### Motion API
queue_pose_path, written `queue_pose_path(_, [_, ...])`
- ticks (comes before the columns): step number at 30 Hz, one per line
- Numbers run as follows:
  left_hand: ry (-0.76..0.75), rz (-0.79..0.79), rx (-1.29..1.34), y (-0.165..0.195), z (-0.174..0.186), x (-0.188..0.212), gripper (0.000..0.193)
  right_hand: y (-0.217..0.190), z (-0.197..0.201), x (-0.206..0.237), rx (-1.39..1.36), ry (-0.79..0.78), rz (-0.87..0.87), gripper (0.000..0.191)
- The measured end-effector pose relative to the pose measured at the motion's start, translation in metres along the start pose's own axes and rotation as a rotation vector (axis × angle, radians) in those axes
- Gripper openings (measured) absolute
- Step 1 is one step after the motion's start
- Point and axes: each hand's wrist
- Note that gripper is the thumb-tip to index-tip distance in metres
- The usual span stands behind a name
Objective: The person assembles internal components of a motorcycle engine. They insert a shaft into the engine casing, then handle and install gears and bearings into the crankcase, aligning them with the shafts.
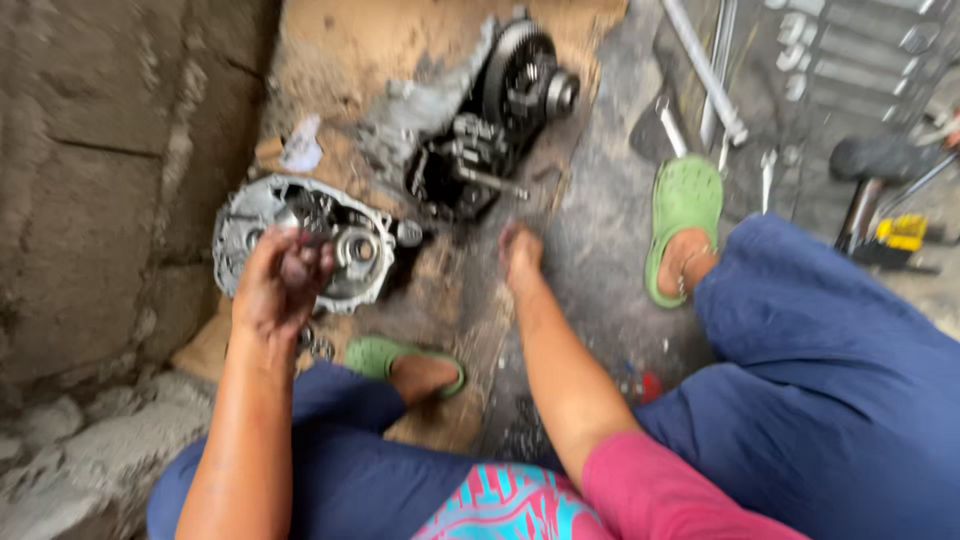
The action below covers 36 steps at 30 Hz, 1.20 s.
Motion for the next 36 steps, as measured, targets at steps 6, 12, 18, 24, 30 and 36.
queue_pose_path(6, [-0.009,0.063,-0.133,-0.014,-0.031,-0.028,0.016,-0.025,0.002,-0.026,-0.374,-0.003,-0.053,0.046])
queue_pose_path(12, [0.036,0.091,-0.103,-0.013,-0.043,-0.04,0.02,-0.025,-0.028,-0.02,-0.92,-0.04,0.054,0.061])
queue_pose_path(18, [0.07,0.097,-0.12,-0.013,-0.052,-0.042,0.026,-0.033,-0.046,-0.045,-1.108,0.125,0.089,0.07])
queue_pose_path(24, [-0.031,0.08,-0.095,-0.013,-0.066,-0.05,0.026,-0.032,-0.048,-0.056,-1.053,0.277,0.017,0.069])
queue_pose_path(30, [-0.033,0.067,-0.112,-0.013,-0.064,-0.055,0.023,-0.032,-0.048,-0.054,-1.013,0.232,0.089,0.055])
queue_pose_path(36, [-0.066,0.048,-0.054,-0.011,-0.058,-0.055,0.019,-0.017,-0.039,-0.063,-0.938,0.057,0.139,0.042])
Point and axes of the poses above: each hand's wrist, its own x-axis away from the middle knuckle, its own z-axis out of the back of the hand, y = z × x, and after that the axes turned 1 degree about y, right-handed
